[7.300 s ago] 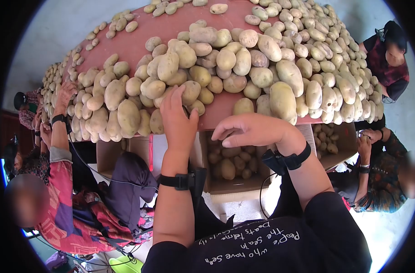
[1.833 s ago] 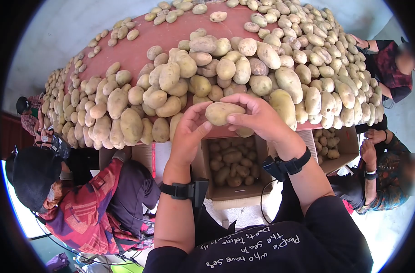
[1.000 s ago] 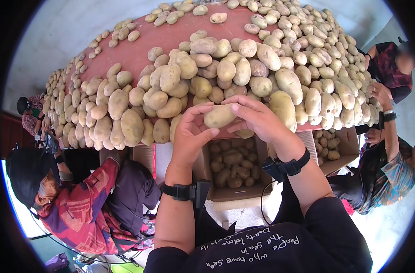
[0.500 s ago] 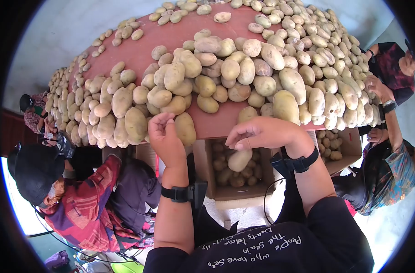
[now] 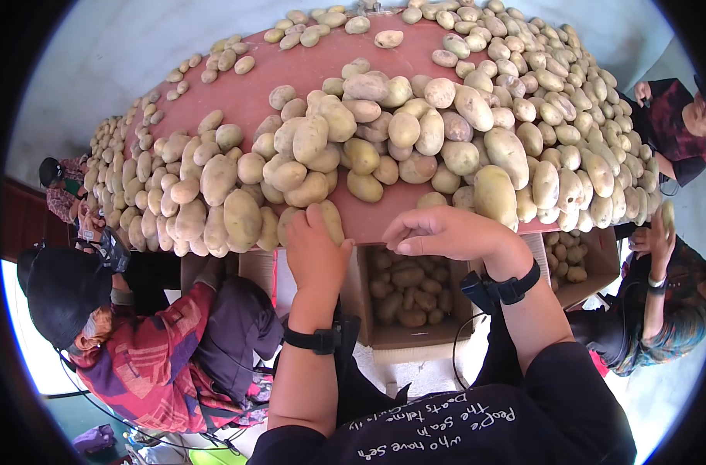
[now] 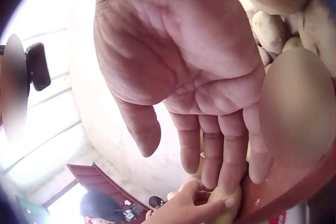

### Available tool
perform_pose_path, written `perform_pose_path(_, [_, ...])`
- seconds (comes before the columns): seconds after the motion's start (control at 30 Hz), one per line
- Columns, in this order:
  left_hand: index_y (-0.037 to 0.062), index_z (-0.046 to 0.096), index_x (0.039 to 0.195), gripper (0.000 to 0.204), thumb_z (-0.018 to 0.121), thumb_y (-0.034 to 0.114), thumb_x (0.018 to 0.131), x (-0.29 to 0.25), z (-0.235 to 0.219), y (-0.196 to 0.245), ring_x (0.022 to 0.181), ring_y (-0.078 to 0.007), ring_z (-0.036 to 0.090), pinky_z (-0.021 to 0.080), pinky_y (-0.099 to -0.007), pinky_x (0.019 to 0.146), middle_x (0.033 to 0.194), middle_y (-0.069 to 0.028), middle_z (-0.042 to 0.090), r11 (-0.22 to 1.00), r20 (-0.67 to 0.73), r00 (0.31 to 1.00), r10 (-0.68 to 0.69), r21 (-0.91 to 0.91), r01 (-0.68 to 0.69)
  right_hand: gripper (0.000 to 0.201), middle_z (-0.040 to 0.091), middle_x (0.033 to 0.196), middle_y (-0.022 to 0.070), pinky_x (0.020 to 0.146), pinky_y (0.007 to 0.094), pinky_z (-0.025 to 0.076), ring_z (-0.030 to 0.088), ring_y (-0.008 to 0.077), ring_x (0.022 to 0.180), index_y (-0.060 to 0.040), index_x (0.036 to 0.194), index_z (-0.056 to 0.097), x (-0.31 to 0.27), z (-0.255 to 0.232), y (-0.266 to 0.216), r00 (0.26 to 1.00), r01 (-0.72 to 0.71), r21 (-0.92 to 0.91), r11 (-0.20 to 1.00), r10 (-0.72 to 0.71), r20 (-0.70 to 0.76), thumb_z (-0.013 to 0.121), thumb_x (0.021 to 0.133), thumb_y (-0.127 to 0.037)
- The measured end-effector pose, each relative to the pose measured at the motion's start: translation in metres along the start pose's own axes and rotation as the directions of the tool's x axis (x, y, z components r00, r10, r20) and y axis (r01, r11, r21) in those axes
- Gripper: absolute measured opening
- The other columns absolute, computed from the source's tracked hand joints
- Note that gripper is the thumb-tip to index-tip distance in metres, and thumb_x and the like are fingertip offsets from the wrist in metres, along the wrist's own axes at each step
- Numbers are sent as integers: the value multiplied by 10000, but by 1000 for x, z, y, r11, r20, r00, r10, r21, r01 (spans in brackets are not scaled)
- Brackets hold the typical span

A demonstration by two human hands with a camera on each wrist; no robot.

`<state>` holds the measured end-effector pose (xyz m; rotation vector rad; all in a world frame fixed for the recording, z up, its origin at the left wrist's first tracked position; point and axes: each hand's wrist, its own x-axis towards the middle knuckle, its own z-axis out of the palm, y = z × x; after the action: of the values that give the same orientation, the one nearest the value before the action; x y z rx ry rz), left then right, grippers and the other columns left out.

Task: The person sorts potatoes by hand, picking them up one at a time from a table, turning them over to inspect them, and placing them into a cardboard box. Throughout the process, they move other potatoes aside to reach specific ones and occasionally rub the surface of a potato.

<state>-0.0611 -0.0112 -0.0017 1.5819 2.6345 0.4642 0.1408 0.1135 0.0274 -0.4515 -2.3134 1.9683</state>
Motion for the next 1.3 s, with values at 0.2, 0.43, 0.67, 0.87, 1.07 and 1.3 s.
perform_pose_path(0.2, [36, 523, 1235, 583, 757, 155, 714, -1, -4, 5, 1081, -409, 581, 516, -473, 887, 1172, -205, 583, 984, 114, 993, 23, -179, -2, 357, 683, 1137, 103, 953, 328, 480, 630, 187, 1091, -5, 1229, 620, 1, 3, 2, 1000, -29, -16, 999, 29, 11, 594, 1004, -281])
perform_pose_path(0.43, [-5, 619, 1182, 448, 662, 223, 799, 10, 6, -26, 1082, -337, 637, 507, -395, 905, 1150, -201, 668, 760, 307, 949, 67, -632, 151, 394, 675, 1159, 108, 958, 332, 480, 627, 193, 1098, -5, 1262, 599, 2, 4, 0, 999, -24, -23, 999, 25, 32, 592, 1006, -304])
perform_pose_path(0.67, [-14, 647, 1165, 366, 572, 156, 850, 21, 16, -60, 1005, -169, 606, 480, -295, 893, 1076, -87, 675, 542, 393, 895, 210, -809, 228, 444, 665, 1177, 131, 952, 334, 489, 628, 208, 1092, 18, 1295, 563, 5, 14, 9, 998, -62, 42, 997, 61, 19, 608, 995, -306])
perform_pose_path(0.87, [15, 647, 1160, 330, 539, 160, 883, 22, 14, -53, 1061, -144, 564, 429, -273, 948, 1117, -47, 632, 531, 434, 870, 236, -807, 258, 512, 627, 1237, 154, 937, 331, 503, 618, 205, 1081, 11, 1386, 462, 13, 28, 21, 980, -176, 132, 976, 186, -73, 624, 984, -261])
perform_pose_path(1.07, [-3, 669, 1074, 306, 531, 188, 879, 24, 15, -57, 966, -149, 590, 465, -283, 866, 1006, -57, 664, 525, 401, 881, 250, -821, 225, 519, 580, 1311, 169, 955, 337, 501, 594, 217, 1155, 10, 1401, 443, 19, 33, 22, 966, -222, 180, 958, 242, -93, 613, 990, -257])
perform_pose_path(1.3, [-9, 674, 1061, 312, 479, 165, 891, 23, 5, -55, 983, -132, 596, 452, -267, 903, 1011, -50, 667, 515, 487, 816, 312, -808, 285, 540, 614, 1289, 204, 991, 372, 491, 603, 272, 1182, 22, 1379, 472, 23, 39, 35, 976, -117, 146, 982, 141, -166, 649, 965, -277])
